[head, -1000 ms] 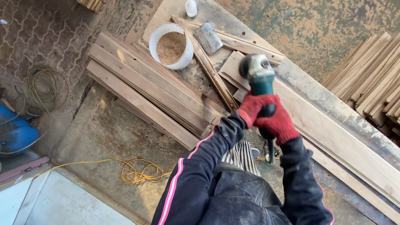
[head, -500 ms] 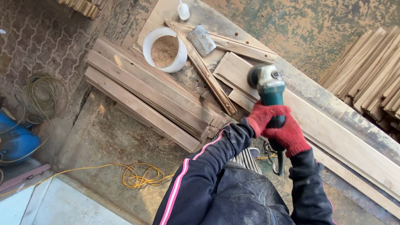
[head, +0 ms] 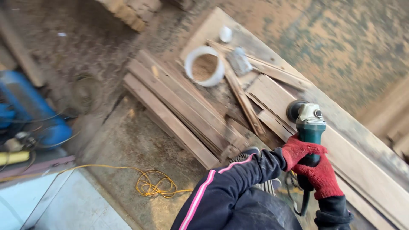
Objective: Sanding a wooden plank using an angle grinder and then manually with a sanding block.
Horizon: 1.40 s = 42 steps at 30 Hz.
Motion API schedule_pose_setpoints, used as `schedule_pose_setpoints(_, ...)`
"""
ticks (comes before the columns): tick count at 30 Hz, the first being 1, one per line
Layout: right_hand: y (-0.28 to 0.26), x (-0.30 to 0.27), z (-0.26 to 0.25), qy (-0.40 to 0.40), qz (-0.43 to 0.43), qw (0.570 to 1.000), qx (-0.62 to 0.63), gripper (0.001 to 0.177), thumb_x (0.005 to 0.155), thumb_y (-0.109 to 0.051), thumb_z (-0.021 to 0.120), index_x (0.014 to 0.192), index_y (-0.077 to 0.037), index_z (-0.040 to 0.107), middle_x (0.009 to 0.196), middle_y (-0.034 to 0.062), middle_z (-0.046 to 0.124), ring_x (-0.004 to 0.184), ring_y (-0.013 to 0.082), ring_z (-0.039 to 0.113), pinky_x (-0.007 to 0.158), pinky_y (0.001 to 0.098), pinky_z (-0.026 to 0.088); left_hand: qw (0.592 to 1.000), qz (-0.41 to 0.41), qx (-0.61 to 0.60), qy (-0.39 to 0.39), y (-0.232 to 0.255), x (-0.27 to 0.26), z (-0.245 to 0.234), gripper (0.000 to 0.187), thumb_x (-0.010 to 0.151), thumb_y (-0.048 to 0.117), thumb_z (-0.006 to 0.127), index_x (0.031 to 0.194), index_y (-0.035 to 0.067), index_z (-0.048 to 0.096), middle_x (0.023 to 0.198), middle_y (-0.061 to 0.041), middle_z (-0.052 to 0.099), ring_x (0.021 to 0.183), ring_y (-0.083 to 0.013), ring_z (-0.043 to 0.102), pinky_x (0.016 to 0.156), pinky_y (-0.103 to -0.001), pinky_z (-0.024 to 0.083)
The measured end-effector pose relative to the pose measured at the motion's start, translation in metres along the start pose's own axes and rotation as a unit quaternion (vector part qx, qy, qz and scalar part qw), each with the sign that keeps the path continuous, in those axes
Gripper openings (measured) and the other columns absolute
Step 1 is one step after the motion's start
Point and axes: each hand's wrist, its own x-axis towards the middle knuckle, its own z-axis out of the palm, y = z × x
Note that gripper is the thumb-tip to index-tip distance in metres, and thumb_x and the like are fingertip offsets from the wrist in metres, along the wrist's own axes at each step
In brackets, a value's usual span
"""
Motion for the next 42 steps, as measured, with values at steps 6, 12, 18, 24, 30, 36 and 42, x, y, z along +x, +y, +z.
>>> schedule_pose_setpoints(6, -0.091, 0.048, 0.057, -0.081, -0.04, 0.995, -0.035, 0.062, 0.063, 0.004, 0.079, 0.123, 0.002, 0.061, 0.08, 0.0218, 0.065, 0.064, 0.0335, 0.062, 0.054, 0.043, 0.05, 0.991, 0.09, -0.093, 0.026, 0.049, 0.039, -0.06, 0.054, 0.064, 0.021, 0.08, 0.11, 0.002, 0.059, 0.09, -0.01, 0.065, 0.072, -0.0227, 0.064, 0.074, -0.033, 0.059)
schedule_pose_setpoints(12, -0.094, 0.076, 0.077, -0.005, -0.028, 0.968, -0.25, 0.079, 0.049, -0.039, 0.096, 0.116, -0.013, 0.064, 0.111, 0.0168, 0.072, 0.113, 0.037, 0.066, 0.098, 0.0497, 0.052, 0.971, 0.091, -0.16, 0.154, 0.043, 0.082, -0.072, 0.071, 0.052, 0.021, 0.097, 0.115, 0.004, 0.068, 0.091, -0.021, 0.07, 0.088, -0.036, 0.072, 0.074, -0.048, 0.058)
schedule_pose_setpoints(18, -0.039, 0.017, 0.011, 0.037, 0.039, 0.976, -0.211, 0.077, 0.055, -0.031, 0.091, 0.12, -0.003, 0.06, 0.113, 0.0262, 0.069, 0.115, 0.0439, 0.064, 0.1, 0.0532, 0.049, 0.983, 0.018, -0.162, 0.085, -0.011, 0.053, 0.011, 0.066, 0.057, 0.018, 0.095, 0.116, 0.006, 0.067, 0.089, -0.021, 0.07, 0.084, -0.0379, 0.072, 0.073, -0.048, 0.058)
schedule_pose_setpoints(24, 0.039, -0.056, -0.037, 0.101, 0.127, 0.979, -0.12, 0.074, 0.053, -0.028, 0.092, 0.119, -0.009, 0.064, 0.105, 0.0215, 0.071, 0.107, 0.0405, 0.067, 0.093, 0.0517, 0.051, 0.995, -0.051, -0.076, 0.035, -0.078, 0.007, 0.087, 0.064, 0.05, 0.017, 0.092, 0.11, 0.01, 0.07, 0.087, -0.019, 0.069, 0.086, -0.0375, 0.071, 0.08, -0.046, 0.057)
schedule_pose_setpoints(30, 0.033, -0.035, -0.019, 0.08, 0.119, 0.981, -0.128, 0.086, 0.047, -0.032, 0.096, 0.124, -0.009, 0.062, 0.112, 0.025, 0.07, 0.113, 0.0429, 0.065, 0.099, 0.0531, 0.051, 0.997, -0.045, -0.041, 0.05, -0.056, 0.009, 0.062, 0.062, 0.049, 0.018, 0.092, 0.108, 0.013, 0.073, 0.087, -0.017, 0.07, 0.087, -0.0348, 0.071, 0.081, -0.045, 0.056)
schedule_pose_setpoints(36, -0.083, 0.001, 0.035, 0.016, 0.054, 0.984, -0.169, 0.092, 0.051, -0.037, 0.093, 0.131, -0.01, 0.058, 0.124, 0.0268, 0.067, 0.124, 0.0431, 0.06, 0.108, 0.0522, 0.047, 0.988, 0.008, -0.108, 0.114, -0.003, 0.046, -0.009, 0.056, 0.054, 0.017, 0.094, 0.105, 0.01, 0.073, 0.084, -0.017, 0.072, 0.084, -0.0348, 0.073, 0.073, -0.045, 0.058)
schedule_pose_setpoints(42, -0.107, 0.056, 0.077, -0.011, -0.013, 0.973, -0.232, 0.089, 0.048, -0.04, 0.094, 0.126, -0.014, 0.059, 0.12, 0.0197, 0.068, 0.122, 0.038, 0.062, 0.106, 0.0501, 0.049, 0.969, 0.082, -0.15, 0.179, 0.05, 0.064, -0.07, 0.055, 0.056, 0.014, 0.092, 0.107, 0.005, 0.072, 0.085, -0.021, 0.072, 0.082, -0.0373, 0.073, 0.069, -0.047, 0.058)
